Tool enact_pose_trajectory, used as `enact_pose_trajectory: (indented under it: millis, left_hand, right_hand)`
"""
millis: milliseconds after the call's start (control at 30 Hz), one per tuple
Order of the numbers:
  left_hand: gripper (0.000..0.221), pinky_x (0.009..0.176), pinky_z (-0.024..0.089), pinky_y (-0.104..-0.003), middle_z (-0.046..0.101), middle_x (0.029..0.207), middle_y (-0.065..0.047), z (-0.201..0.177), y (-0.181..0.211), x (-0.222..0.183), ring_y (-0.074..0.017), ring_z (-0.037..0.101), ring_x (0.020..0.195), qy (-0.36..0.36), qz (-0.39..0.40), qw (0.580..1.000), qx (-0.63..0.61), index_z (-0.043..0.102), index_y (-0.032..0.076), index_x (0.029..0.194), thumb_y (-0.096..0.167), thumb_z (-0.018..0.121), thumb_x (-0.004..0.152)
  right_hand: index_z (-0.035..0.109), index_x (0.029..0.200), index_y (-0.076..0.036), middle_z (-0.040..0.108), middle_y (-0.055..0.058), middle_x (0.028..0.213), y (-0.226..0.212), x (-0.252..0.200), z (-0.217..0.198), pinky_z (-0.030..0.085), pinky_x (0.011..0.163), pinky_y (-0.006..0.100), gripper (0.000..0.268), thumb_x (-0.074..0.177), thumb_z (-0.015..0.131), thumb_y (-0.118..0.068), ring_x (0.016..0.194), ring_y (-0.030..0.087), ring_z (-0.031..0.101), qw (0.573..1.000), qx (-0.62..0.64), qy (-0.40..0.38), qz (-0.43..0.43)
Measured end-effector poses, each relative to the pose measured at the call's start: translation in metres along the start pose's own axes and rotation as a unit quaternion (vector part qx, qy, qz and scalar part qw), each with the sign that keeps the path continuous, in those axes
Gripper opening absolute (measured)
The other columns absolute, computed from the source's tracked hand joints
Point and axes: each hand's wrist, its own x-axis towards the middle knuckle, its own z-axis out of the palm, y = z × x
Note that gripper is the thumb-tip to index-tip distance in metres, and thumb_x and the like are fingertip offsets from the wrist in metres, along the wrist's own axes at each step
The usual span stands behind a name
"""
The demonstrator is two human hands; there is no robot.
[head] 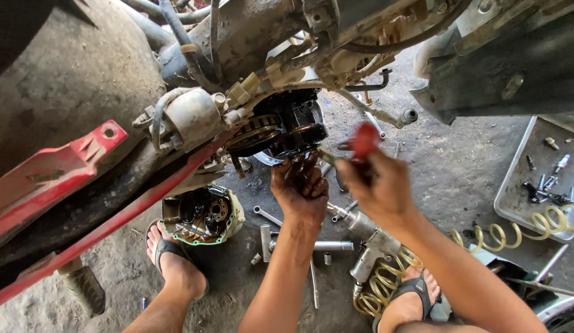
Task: The person works under a motorcycle on a lift, using a pneumatic impact wrench to loosen bolts on the engine case, then uses a red-handled screwdriver and a combination wrench on the engine components. They briefly rummage through a bucket of parts and fasteners before returning to work on the engine.
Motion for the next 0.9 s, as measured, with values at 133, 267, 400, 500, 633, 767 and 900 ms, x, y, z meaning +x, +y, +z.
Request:
enact_pose_trajectory:
  millis: [133,267,400,500,633,767,900]
  left_hand:
    - [0.030,0.042,0.027,-0.022,0.072,0.091,-0.006,-0.010,-0.003,0.004,-0.0077,0.037,0.048,-0.004,0.004,1.000,0.003,0.065,0.011,0.095,0.040,0.065,0.084]
    - [0.026,0.044,0.028,-0.023,0.063,0.079,0.000,-0.016,-0.004,0.006,-0.0078,0.038,0.050,-0.018,0.014,1.000,0.000,0.062,0.012,0.092,0.038,0.065,0.089]
    - [0.022,0.044,0.027,-0.023,0.061,0.078,0.003,-0.020,-0.004,0.007,-0.0073,0.037,0.048,-0.045,0.009,0.999,-0.001,0.061,0.015,0.091,0.036,0.066,0.092]
    - [0.021,0.043,0.026,-0.023,0.064,0.082,0.004,-0.008,-0.003,0.001,-0.0068,0.035,0.047,-0.036,0.003,0.999,0.001,0.061,0.016,0.091,0.037,0.066,0.091]
    - [0.022,0.041,0.024,-0.022,0.070,0.088,0.005,0.006,-0.003,-0.007,-0.0063,0.034,0.045,0.034,0.006,0.999,0.021,0.062,0.017,0.091,0.039,0.064,0.087]
    - [0.022,0.043,0.025,-0.023,0.067,0.086,0.005,-0.015,-0.004,0.006,-0.0070,0.036,0.048,0.019,0.009,0.999,0.027,0.062,0.017,0.092,0.038,0.065,0.090]
    - [0.024,0.042,0.025,-0.023,0.065,0.084,0.005,-0.006,-0.003,0.002,-0.0069,0.036,0.048,0.001,0.005,1.000,0.030,0.062,0.017,0.093,0.040,0.064,0.093]
  right_hand:
    - [0.069,0.093,-0.006,0.068,0.014,0.069,-0.009,0.014,0.014,0.053,0.057,0.041,0.023,0.090,0.079,-0.027,0.059,0.030,0.068,0.973,-0.188,-0.068,-0.115]
    - [0.073,0.109,-0.006,0.071,0.016,0.076,-0.005,0.021,0.024,0.055,0.058,0.043,0.031,0.085,0.080,-0.025,0.065,0.035,0.070,0.962,-0.206,-0.076,-0.162]
    - [0.075,0.111,-0.006,0.070,0.015,0.074,0.005,0.025,0.028,0.055,0.057,0.040,0.032,0.085,0.081,-0.024,0.063,0.032,0.071,0.962,-0.206,-0.062,-0.169]
    - [0.075,0.109,-0.007,0.070,0.014,0.074,0.008,0.026,0.028,0.055,0.056,0.039,0.030,0.084,0.082,-0.023,0.061,0.030,0.071,0.963,-0.204,-0.062,-0.166]
    - [0.075,0.108,-0.009,0.069,0.015,0.074,0.012,0.023,0.029,0.053,0.056,0.040,0.026,0.086,0.082,-0.021,0.062,0.032,0.069,0.958,-0.213,-0.053,-0.185]
    - [0.076,0.111,-0.008,0.067,0.016,0.070,0.011,0.019,0.028,0.053,0.054,0.041,0.034,0.082,0.084,-0.024,0.059,0.033,0.067,0.953,-0.218,-0.051,-0.203]
    - [0.074,0.107,-0.008,0.069,0.014,0.072,0.012,0.027,0.029,0.053,0.054,0.040,0.028,0.085,0.083,-0.024,0.059,0.031,0.068,0.962,-0.208,-0.068,-0.160]
